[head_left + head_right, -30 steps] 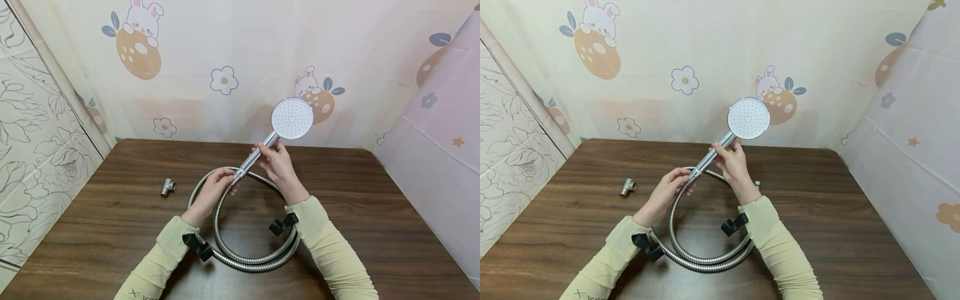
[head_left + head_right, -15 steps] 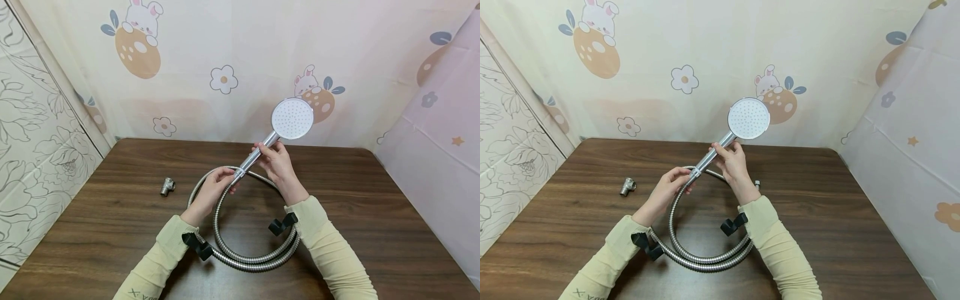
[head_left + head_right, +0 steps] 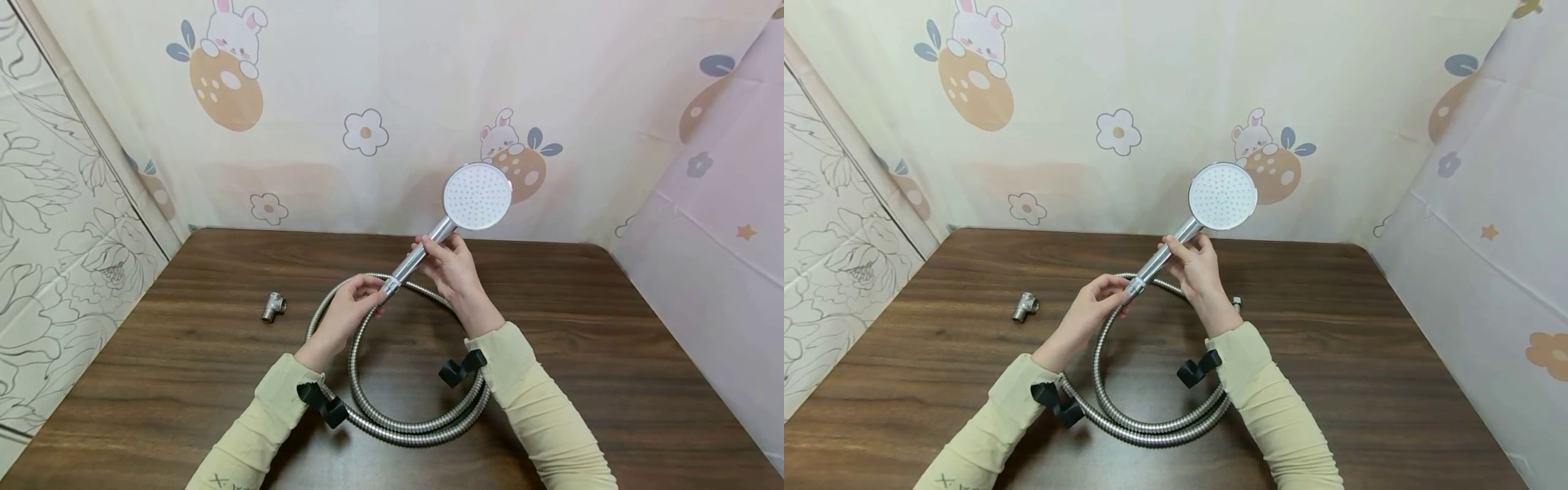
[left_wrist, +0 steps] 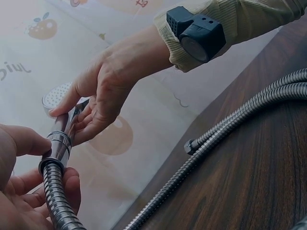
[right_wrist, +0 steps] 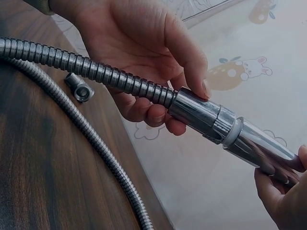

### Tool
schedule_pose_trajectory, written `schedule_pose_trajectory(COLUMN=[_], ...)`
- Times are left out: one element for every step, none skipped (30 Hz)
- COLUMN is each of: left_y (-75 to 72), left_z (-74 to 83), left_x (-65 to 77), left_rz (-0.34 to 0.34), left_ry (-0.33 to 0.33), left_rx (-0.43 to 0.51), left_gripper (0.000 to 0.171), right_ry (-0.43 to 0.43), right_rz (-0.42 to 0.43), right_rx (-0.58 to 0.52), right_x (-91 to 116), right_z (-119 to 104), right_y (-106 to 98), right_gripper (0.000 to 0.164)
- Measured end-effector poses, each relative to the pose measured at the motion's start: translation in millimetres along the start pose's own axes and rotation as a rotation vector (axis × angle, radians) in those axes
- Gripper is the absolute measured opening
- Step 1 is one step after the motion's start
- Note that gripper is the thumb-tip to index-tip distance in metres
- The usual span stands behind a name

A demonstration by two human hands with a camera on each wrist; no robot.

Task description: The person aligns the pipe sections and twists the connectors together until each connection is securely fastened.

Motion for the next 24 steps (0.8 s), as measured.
schedule_pose_trajectory(left_y=[-0.1, -0.3, -0.7, -1.2, -1.5, -1.8, -2.1, -2.4, -2.6, -2.6, -2.5, -2.5, -2.5, -2.5, -2.3, -2.2, -2.1, -1.9, -1.6, -1.2, -0.6, -0.1, 0.3, 0.6], left_z=[-0.6, -1.2, -1.8, -2.4, -2.9, -3.3, -3.5, -3.3, -3.0, -2.8, -2.5, -2.1, -1.8, -1.4, -0.9, -0.8, -0.4, 0.1, 0.5, 0.8, 1.1, 1.3, 1.8, 2.0], left_x=[0.1, 0.2, 0.3, 0.4, 0.2, 0.1, 0.0, 0.1, 0.2, 0.3, 0.4, 0.5, 0.7, 0.8, 0.8, 0.7, 0.7, 0.8, 0.8, 0.8, 0.8, 0.9, 1.0, 1.0], left_rz=[0.002, 0.004, 0.009, 0.014, 0.015, 0.018, 0.021, 0.023, 0.025, 0.027, 0.028, 0.030, 0.031, 0.031, 0.031, 0.030, 0.029, 0.028, 0.025, 0.021, 0.014, 0.009, 0.004, 0.001], left_ry=[-0.004, -0.008, -0.012, -0.017, -0.019, -0.023, -0.024, -0.025, -0.025, -0.026, -0.026, -0.027, -0.027, -0.026, -0.024, -0.022, -0.019, -0.015, -0.010, -0.004, 0.002, 0.005, 0.010, 0.012], left_rx=[-0.004, -0.009, -0.014, -0.021, -0.027, -0.035, -0.041, -0.048, -0.053, -0.057, -0.058, -0.060, -0.061, -0.062, -0.059, -0.055, -0.049, -0.038, -0.024, -0.006, 0.014, 0.030, 0.046, 0.057], left_gripper=[0.026, 0.026, 0.026, 0.027, 0.027, 0.028, 0.028, 0.028, 0.029, 0.029, 0.029, 0.029, 0.029, 0.029, 0.029, 0.028, 0.026, 0.025, 0.024, 0.024, 0.023, 0.023, 0.023, 0.023], right_ry=[0.001, 0.002, 0.003, 0.003, 0.003, 0.002, 0.000, -0.001, -0.001, -0.001, -0.003, -0.004, -0.004, -0.004, -0.006, -0.008, -0.011, -0.011, -0.012, -0.012, -0.011, -0.012, -0.012, -0.010], right_rz=[0.000, 0.000, 0.000, -0.001, 0.000, 0.000, 0.000, -0.002, -0.003, -0.004, -0.004, -0.005, -0.006, -0.009, -0.008, -0.008, -0.007, -0.010, -0.011, -0.013, -0.014, -0.014, -0.016, -0.017], right_rx=[0.000, 0.001, 0.000, 0.001, 0.003, 0.002, 0.002, -0.001, -0.003, -0.003, -0.002, 0.000, 0.003, 0.004, 0.010, 0.015, 0.019, 0.017, 0.016, 0.014, 0.014, 0.013, 0.013, 0.014], right_x=[0.1, 0.3, 0.5, 0.6, 0.7, 0.7, 0.6, 0.5, 0.3, 0.1, -0.1, -0.3, -0.5, -0.7, -0.9, -1.0, -1.1, -1.1, -1.1, -1.2, -1.1, -1.2, -1.2, -1.3], right_z=[0.4, 0.7, 1.1, 1.3, 1.4, 1.4, 1.3, 1.3, 1.3, 1.2, 1.0, 0.9, 0.6, 0.5, 0.1, -0.2, -0.7, -0.8, -1.0, -1.1, -1.0, -1.0, -0.9, -0.7], right_y=[-0.1, -0.2, -0.3, -0.4, -0.6, -0.6, -0.7, -0.6, -0.5, -0.3, -0.2, 0.1, 0.3, 0.8, 0.9, 1.0, 1.0, 1.3, 1.3, 1.4, 1.4, 1.5, 1.7, 1.8], right_gripper=[0.033, 0.033, 0.032, 0.032, 0.032, 0.032, 0.032, 0.032, 0.032, 0.031, 0.030, 0.029, 0.028, 0.027, 0.027, 0.026, 0.026, 0.025, 0.025, 0.025, 0.025, 0.025, 0.025, 0.024])
Point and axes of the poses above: each hand's wrist, its own x-axis away from the middle knuckle, its own y-axis out of the palm, z = x × y, the point moved 9 cm from there along -x, towards the middle knuckle, and after that the axes turned 15 degrees about -z, right-handed, at the moved point
